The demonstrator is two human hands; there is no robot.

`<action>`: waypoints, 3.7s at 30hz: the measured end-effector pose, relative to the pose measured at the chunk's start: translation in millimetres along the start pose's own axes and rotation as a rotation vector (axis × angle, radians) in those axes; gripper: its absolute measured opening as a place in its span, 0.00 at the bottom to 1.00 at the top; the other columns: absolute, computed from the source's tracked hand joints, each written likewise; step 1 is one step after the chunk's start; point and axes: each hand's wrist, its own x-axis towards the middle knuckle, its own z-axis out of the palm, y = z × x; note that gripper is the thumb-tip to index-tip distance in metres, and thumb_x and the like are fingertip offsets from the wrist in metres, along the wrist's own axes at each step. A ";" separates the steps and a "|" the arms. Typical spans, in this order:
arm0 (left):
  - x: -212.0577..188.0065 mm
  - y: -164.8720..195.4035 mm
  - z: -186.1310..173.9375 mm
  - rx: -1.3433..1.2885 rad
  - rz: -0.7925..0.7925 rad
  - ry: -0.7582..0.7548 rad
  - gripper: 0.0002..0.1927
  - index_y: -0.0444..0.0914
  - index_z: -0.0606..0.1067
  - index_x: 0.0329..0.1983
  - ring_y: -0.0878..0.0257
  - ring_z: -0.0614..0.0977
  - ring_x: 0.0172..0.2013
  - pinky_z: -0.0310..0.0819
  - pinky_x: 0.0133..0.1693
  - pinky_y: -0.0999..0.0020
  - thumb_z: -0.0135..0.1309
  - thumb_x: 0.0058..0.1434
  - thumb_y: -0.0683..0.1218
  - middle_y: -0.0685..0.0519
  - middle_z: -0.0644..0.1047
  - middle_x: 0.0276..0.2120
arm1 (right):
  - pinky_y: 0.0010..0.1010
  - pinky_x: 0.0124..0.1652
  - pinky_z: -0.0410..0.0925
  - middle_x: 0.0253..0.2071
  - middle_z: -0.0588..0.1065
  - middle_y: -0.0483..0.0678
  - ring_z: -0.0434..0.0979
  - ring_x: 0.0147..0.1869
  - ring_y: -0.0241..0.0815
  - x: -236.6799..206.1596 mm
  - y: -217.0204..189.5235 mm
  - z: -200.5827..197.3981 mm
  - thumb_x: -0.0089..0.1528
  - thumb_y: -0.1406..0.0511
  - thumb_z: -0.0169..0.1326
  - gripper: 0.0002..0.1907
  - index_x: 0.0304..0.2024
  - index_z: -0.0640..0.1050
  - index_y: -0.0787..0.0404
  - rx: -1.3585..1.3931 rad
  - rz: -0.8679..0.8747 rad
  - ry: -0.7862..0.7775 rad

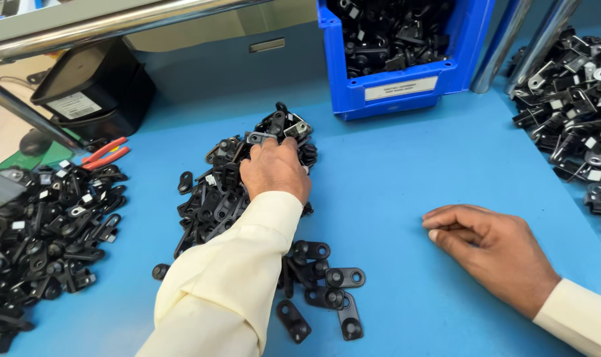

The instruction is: The person sits at a blue workbench covered with piles of black plastic hinge-like components and repeatedly assembles them by hand. They pick a base part, insert a smaller white and black piece, press the pieces together, and set the finished assembly aside, working through the parts one at a time.

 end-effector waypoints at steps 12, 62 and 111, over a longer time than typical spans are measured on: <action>-101.9 55.2 -20.7 -0.619 0.189 -0.081 0.08 0.43 0.81 0.40 0.48 0.84 0.38 0.76 0.42 0.53 0.62 0.58 0.48 0.47 0.83 0.36 | 0.30 0.45 0.75 0.47 0.82 0.45 0.82 0.48 0.34 46.1 -21.6 1.0 0.62 0.67 0.56 0.16 0.53 0.80 0.58 0.193 -0.023 -0.198; -171.0 139.6 -13.4 -0.906 -0.189 -0.380 0.17 0.41 0.82 0.51 0.56 0.83 0.47 0.76 0.47 0.64 0.64 0.58 0.42 0.49 0.82 0.47 | 0.27 0.44 0.77 0.42 0.83 0.46 0.84 0.42 0.37 -45.4 22.3 -43.7 0.56 0.65 0.68 0.23 0.54 0.83 0.52 -0.241 0.131 0.142; -144.0 119.1 -23.9 -0.761 -0.312 -0.476 0.02 0.34 0.81 0.31 0.49 0.87 0.34 0.83 0.39 0.59 0.58 0.56 0.38 0.41 0.82 0.33 | 0.25 0.36 0.78 0.41 0.83 0.38 0.85 0.40 0.33 -33.1 19.1 -29.4 0.54 0.61 0.68 0.19 0.49 0.87 0.48 -0.327 -0.185 -0.085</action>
